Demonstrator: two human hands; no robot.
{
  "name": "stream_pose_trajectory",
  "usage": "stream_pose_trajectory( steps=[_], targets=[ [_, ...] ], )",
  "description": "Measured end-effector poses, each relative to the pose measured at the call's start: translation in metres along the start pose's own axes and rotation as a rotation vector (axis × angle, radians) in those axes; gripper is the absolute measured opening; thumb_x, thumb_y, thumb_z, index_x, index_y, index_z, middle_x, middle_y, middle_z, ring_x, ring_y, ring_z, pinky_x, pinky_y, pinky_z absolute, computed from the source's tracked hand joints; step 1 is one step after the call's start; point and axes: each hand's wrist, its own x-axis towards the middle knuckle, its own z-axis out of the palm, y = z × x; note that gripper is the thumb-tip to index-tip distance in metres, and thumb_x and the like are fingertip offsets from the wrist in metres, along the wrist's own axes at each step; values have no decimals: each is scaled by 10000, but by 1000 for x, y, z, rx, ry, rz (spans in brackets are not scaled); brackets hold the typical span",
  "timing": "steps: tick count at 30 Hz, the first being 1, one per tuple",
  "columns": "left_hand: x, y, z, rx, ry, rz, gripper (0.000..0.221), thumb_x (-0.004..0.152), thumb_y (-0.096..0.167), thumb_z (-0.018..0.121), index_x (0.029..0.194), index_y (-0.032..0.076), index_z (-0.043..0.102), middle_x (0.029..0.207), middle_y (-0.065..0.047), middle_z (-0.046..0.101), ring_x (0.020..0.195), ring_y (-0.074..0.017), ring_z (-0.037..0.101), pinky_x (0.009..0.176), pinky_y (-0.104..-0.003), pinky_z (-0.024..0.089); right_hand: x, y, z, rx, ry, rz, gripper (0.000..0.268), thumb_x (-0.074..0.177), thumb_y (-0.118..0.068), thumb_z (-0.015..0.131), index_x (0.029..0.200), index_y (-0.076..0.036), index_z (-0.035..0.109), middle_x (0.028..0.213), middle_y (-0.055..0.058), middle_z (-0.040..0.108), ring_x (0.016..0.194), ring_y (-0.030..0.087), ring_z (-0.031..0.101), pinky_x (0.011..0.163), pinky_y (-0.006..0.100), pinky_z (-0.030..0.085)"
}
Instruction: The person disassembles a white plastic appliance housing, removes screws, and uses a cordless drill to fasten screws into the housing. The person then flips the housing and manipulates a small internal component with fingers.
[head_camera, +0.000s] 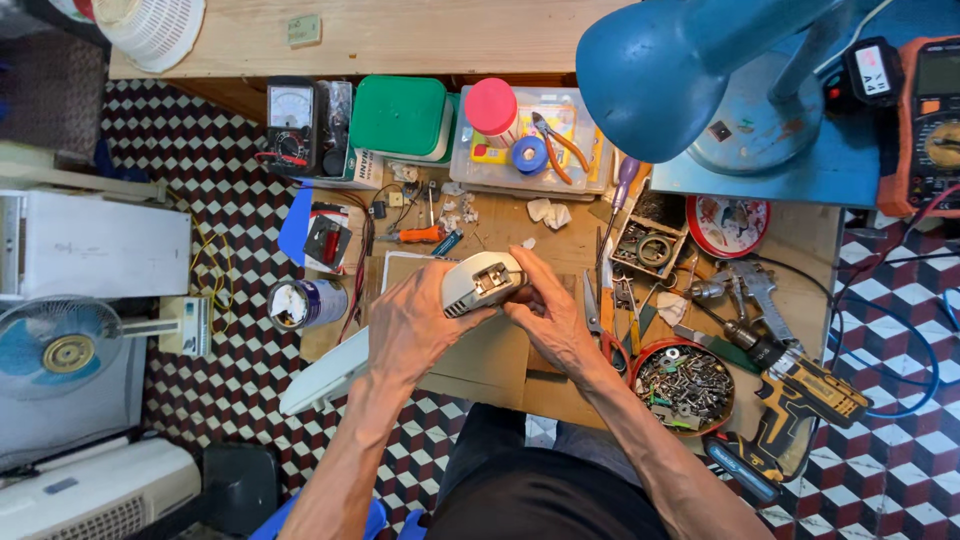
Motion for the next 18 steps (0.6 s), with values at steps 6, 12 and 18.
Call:
stream_pose_trajectory(
  steps=[6,12,18],
  targets=[
    [-17,-11,-10,2,20,37,579,678,436,912,1116,126,695,955,-62,761,878,-280,734,761,-421,572,-21,-13,9,96,-46,-46,683,909,-58,670,1547,-105,432,1625,108,367,1059,141,649,980,303,543],
    [-10,-26,-16,-55,-50,-7,590,682,438,910,1128,121,689,1001,-67,763,898,-284,743,758,-409,586,-15,-21,20,141,-70,-6,732,884,-67,680,1556,-110,394,1630,127,348,1053,146,653,969,309,541],
    [0,-25,-11,-8,-65,-112,589,675,442,912,1120,125,691,972,-67,762,889,-285,740,741,-409,589,-4,-28,16,-52,-54,-152,641,903,-77,672,1510,-94,468,1636,165,356,1021,180,678,951,323,546]
  ],
)
